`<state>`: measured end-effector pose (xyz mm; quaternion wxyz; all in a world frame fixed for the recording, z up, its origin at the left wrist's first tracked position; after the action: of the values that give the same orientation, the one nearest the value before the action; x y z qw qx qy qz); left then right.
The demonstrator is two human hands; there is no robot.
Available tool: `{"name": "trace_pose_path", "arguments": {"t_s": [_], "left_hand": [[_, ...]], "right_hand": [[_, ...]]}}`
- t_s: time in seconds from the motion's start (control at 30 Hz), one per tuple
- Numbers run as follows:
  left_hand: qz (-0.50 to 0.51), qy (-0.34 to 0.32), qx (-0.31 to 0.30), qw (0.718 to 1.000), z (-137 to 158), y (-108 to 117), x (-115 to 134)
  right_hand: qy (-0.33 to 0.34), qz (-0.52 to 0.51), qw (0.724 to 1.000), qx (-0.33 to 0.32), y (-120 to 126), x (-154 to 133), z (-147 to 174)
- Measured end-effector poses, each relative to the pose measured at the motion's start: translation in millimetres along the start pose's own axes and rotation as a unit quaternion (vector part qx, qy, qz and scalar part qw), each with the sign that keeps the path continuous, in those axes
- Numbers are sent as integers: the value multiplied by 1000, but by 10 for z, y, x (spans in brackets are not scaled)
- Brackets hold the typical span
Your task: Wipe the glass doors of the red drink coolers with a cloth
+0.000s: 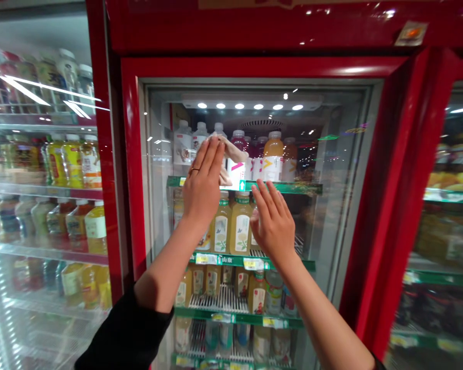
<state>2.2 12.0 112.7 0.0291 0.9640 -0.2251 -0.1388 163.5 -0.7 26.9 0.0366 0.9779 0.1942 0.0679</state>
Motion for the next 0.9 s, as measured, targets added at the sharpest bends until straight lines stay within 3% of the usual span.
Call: {"name": "trace_pose_path", "arguments": {"t_s": [0.1,0.2,0.3,0.37,0.47,0.53,0.67,0.77,0.9], "left_hand": [[-4,32,43,999,210,59,-55],[9,15,27,999,351,-45,195],[31,-26,-19,999,217,-178,442],[44,-31,-36,998,43,-212,438],[50,0,-23,998,-97,-180,273],[46,24,-2,999,-35,-153,221],[42,15,11,999,165,-221,462],[38,-24,3,999,79,-304,655],[28,-24,22,999,-137,-289,527]], "right_hand": [[-4,0,1000,-5,-18,9,3],[-7,5,1000,-11,-51,13,4],[0,8,1000,-3,-48,4,0],[4,6,1000,-13,-45,13,-8],[24,0,998,-64,-37,56,-4],[49,-2,995,-87,17,117,19],[28,28,998,-45,252,459,39],[8,60,998,-16,363,700,48],[22,68,997,-40,328,798,72]]}}
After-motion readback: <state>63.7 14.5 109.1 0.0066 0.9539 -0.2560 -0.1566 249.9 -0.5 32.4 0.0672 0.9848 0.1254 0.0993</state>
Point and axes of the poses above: each hand's wrist, its own z-axis away from the middle knuckle, its own y-axis out of the back of the hand, x = y × z, the point moved 9 cm from there along -z, towards the middle knuckle, and after that the axes turned 9 degrees about -y, right-handed, at the moved point
